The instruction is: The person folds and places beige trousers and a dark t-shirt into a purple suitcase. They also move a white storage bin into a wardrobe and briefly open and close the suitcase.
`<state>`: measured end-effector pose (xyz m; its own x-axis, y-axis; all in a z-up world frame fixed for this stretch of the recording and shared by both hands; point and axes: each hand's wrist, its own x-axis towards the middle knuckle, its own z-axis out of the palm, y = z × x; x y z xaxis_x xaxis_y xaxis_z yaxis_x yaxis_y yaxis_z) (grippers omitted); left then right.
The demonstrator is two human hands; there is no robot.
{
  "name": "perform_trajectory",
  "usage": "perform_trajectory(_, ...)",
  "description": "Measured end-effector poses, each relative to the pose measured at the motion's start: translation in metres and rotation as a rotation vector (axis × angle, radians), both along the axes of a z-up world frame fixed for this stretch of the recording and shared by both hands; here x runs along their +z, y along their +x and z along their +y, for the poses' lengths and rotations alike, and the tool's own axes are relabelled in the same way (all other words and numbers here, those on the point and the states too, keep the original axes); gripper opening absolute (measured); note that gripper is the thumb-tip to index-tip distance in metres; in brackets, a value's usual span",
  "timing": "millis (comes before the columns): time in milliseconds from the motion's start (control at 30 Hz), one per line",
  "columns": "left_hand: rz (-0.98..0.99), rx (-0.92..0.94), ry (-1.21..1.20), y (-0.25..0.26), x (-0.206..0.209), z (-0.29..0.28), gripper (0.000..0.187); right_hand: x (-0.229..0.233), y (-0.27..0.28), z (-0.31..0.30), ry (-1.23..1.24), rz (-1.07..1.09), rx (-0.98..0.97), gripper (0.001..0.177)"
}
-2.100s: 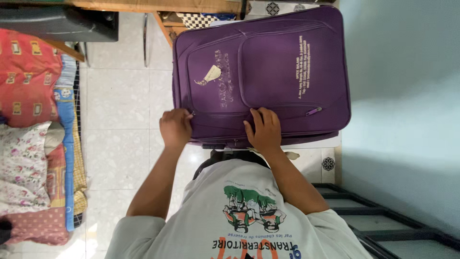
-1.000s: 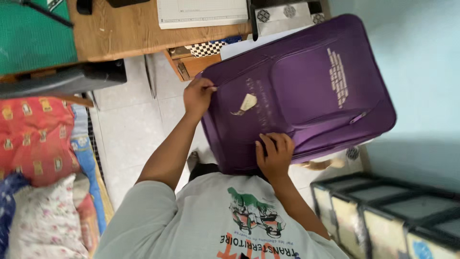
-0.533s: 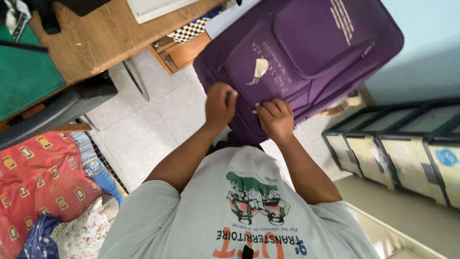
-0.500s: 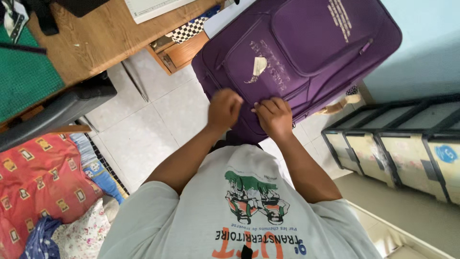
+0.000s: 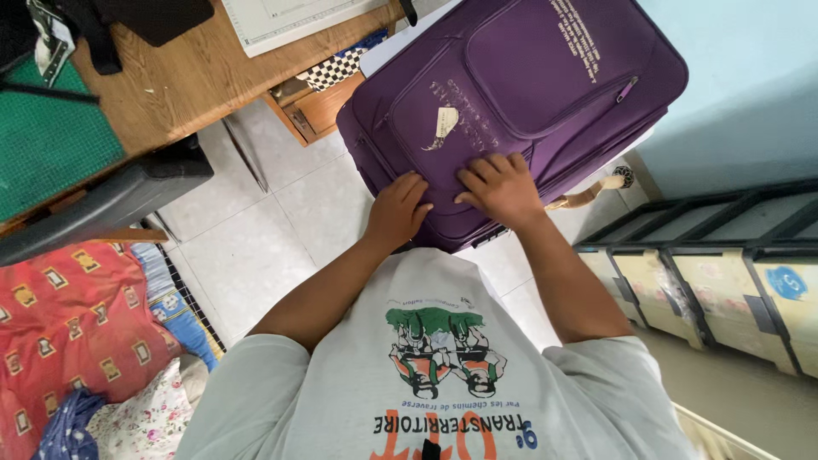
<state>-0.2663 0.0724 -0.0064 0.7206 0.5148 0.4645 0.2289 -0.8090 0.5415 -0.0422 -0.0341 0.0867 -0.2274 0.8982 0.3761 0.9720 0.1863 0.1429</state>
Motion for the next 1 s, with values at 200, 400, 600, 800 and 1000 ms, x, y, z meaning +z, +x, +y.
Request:
perform_trajectory(200,-0.019,0.086,0.041,0.001,-0.001,-0.012,0.058,-0.018,0.004,-0.006,0.061,0.076,-0.031,0.045)
perform_trajectory(400,-0.017,0.113,0.077,0.002,-0.001,-0.006,0.056,-0.052,-0.014,-0.006,0.177,0.059,0.054,0.029)
perform_trajectory(600,-0.019,0.060,-0.001,-0.006,-0.009,0.006,0.051,-0.052,-0.015,-0.010,0.228,0.098,0.105,0.021)
perform_trajectory(800,0.105,0.006,0.041,0.002,0.011,0.010,0.054,-0.017,-0.012,-0.002,0.395,0.067,0.060,0.020)
perform_trajectory(1000,0.079,-0.012,0.320,0.030,0.035,0.022,0.043,0.037,-0.001,0.033,0.495,0.029,-0.005,0.021)
